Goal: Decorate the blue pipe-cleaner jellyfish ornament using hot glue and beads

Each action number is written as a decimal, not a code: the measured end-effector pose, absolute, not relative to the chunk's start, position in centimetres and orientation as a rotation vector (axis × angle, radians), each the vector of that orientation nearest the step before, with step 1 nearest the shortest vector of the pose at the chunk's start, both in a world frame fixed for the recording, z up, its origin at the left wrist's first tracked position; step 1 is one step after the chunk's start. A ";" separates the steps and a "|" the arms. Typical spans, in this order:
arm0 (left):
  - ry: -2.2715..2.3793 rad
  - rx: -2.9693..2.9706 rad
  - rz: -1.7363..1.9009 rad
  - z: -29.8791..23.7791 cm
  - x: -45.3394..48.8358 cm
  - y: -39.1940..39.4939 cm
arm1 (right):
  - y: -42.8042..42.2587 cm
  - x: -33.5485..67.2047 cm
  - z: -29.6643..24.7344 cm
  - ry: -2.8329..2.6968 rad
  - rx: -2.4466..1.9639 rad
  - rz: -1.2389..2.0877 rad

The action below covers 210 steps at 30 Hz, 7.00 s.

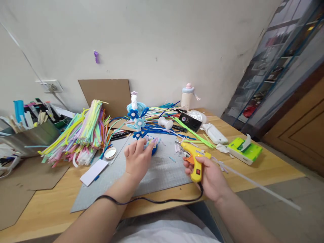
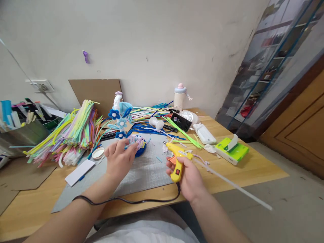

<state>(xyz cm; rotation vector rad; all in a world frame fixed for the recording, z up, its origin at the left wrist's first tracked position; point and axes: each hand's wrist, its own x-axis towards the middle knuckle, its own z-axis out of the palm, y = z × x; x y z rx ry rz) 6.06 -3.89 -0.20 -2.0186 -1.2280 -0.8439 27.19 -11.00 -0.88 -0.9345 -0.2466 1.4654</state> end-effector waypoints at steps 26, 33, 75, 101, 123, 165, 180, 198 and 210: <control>-1.221 -2.122 -0.725 -1.5 3.6 -3.8 | -5.0 29.8 -1.8 -1.078 -1.342 1.457; -1.214 -2.120 -0.739 -1.5 3.2 -4.0 | -4.3 22.7 0.6 -2.020 -1.328 0.468; -2.446 -2.500 -1.677 -1.7 2.4 -4.2 | -3.7 16.4 -3.6 -1.809 -1.349 0.583; -2.309 -2.381 -1.251 -2.8 4.3 -4.0 | -4.2 18.0 -3.5 -1.848 -1.269 0.313; -2.352 -2.154 -1.073 -3.9 3.7 -3.0 | -3.6 17.7 -3.9 -1.867 -1.298 0.502; -2.365 -2.199 -1.684 -4.8 2.8 -2.3 | -3.6 18.0 -4.2 -1.771 -1.389 0.527; -2.356 -2.214 -1.625 -5.1 3.0 -1.9 | -3.8 17.9 -4.0 -1.816 -1.403 0.504; -2.355 -2.172 -1.523 -5.0 3.2 -2.2 | -4.4 17.5 -4.1 -2.035 -1.461 0.406; -2.357 -2.184 -1.416 -5.1 3.4 -2.0 | -4.5 17.5 -3.9 -2.118 -1.529 0.402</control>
